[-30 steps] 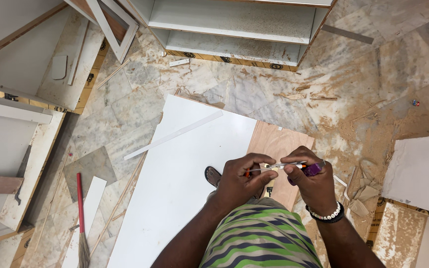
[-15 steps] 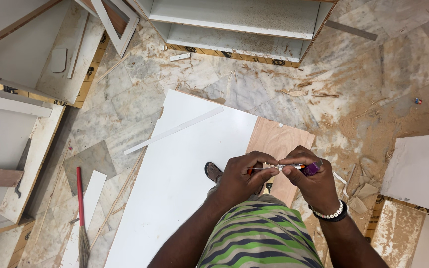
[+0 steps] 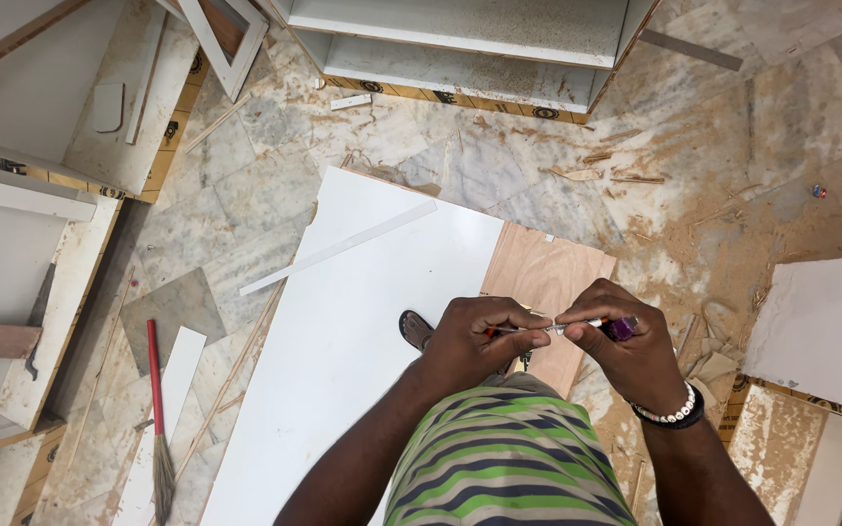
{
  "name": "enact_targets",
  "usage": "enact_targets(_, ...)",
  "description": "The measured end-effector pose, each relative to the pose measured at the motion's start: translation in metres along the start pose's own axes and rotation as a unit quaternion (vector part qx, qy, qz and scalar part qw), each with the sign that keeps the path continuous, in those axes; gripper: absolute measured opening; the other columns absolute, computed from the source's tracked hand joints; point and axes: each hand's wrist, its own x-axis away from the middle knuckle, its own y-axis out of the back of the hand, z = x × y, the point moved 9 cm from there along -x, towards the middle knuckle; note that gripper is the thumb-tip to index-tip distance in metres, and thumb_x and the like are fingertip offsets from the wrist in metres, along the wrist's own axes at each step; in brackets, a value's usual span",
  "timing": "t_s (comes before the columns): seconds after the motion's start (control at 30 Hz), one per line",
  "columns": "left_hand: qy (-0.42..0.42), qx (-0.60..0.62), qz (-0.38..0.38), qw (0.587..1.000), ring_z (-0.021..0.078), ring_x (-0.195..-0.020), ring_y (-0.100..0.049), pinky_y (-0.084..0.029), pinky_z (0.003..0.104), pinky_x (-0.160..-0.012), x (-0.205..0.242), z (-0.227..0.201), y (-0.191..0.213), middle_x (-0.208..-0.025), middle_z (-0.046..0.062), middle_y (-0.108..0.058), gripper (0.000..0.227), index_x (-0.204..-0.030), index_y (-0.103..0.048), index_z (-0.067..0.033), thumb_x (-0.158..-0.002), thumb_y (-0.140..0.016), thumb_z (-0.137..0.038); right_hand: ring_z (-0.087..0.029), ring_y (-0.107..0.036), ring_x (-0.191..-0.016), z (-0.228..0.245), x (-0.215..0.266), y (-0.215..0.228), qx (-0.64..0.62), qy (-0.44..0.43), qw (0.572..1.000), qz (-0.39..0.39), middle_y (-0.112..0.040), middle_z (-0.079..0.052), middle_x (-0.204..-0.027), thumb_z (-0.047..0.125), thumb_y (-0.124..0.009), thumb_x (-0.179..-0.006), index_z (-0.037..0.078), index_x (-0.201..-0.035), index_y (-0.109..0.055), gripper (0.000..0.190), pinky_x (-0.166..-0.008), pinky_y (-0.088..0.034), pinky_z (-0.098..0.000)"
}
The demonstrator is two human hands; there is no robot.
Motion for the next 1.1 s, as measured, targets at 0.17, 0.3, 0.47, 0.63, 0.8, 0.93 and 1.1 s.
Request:
enact_targets(0.17,-0.024,-0.007,0.029,0.999,0.0043,-0.062,-0.058,-0.044,0.024,-0.054,-0.001,-0.003,0.001,-0.075,0.003,-0.07,0.018,-0.1,-0.079,-0.0045,-0.094,-0.078,-0.021,-0.016,-0.063,-0.087,-0.01,0.001,-0.003,-0.023,0.006,0.999,0.034,-0.07,-0.004,-0.088,0.019,-0.077,-0.092,0.007,-0.097,-0.077,0.014,-0.079,-0.051,-0.0315)
enact_targets(0.3,0.022,0.041,0.029,0.998,0.0025,-0.065,-0.058,-0.046,0.023,-0.056,-0.002,0.015,0.003,-0.075,0.001,-0.07,0.019,-0.096,-0.078,-0.0024,-0.097,-0.077,-0.021,-0.013,-0.061,-0.082,-0.027,0.002,-0.013,-0.069,-0.002,0.995,0.074,-0.068,-0.004,-0.088,0.022,-0.074,-0.095,0.006,-0.099,-0.075,0.017,-0.071,-0.049,-0.0294)
enact_targets(0.47,0.067,0.131,0.001,0.989,0.0007,-0.062,-0.051,-0.04,0.021,-0.054,-0.004,0.038,0.0,-0.071,-0.003,-0.065,0.019,-0.104,-0.077,-0.0015,-0.096,-0.078,-0.019,-0.009,-0.055,-0.065,-0.065,0.008,-0.013,-0.115,-0.137,0.983,0.043,-0.063,-0.004,-0.086,0.022,-0.073,-0.096,0.003,-0.097,-0.074,0.019,-0.054,-0.046,-0.025)
enact_targets(0.63,0.077,0.139,-0.01,0.987,0.0005,-0.06,-0.047,-0.037,0.02,-0.054,0.004,0.048,-0.001,-0.07,-0.004,-0.062,0.023,-0.112,-0.077,-0.0037,-0.094,-0.077,-0.018,-0.008,-0.058,-0.065,-0.058,0.01,-0.012,-0.104,-0.119,0.987,0.009,-0.064,-0.003,-0.087,0.026,-0.072,-0.095,0.005,-0.097,-0.074,0.021,-0.053,-0.048,-0.024)
enact_targets(0.8,0.003,0.152,-0.027,0.988,0.0016,-0.073,-0.056,-0.045,0.021,-0.063,0.009,0.043,-0.001,-0.087,-0.001,-0.071,0.021,-0.112,-0.076,-0.0033,-0.098,-0.076,-0.019,-0.009,-0.058,-0.075,-0.03,0.008,-0.018,-0.061,-0.021,0.998,0.022,-0.063,-0.002,-0.086,0.029,-0.073,-0.098,0.006,-0.098,-0.075,0.023,-0.061,-0.048,-0.0236)
enact_targets(0.93,-0.035,0.141,-0.033,0.989,0.0028,-0.077,-0.06,-0.049,0.022,-0.067,0.009,0.047,0.001,-0.09,0.0,-0.071,0.019,-0.11,-0.076,-0.0039,-0.1,-0.075,-0.02,-0.009,-0.059,-0.073,-0.035,0.007,-0.021,-0.104,-0.043,0.993,0.021,-0.063,-0.002,-0.085,0.031,-0.074,-0.096,0.006,-0.097,-0.076,0.024,-0.058,-0.05,-0.0235)
enact_targets(1.1,-0.032,0.16,-0.034,0.986,0.0012,-0.069,-0.053,-0.043,0.022,-0.062,0.008,0.056,-0.001,-0.08,-0.001,-0.067,0.017,-0.106,-0.075,-0.0041,-0.1,-0.074,-0.02,-0.009,-0.062,-0.07,-0.044,0.006,-0.022,-0.123,-0.05,0.991,0.018,-0.064,-0.003,-0.086,0.034,-0.075,-0.094,0.007,-0.098,-0.075,0.027,-0.057,-0.051,-0.0236)
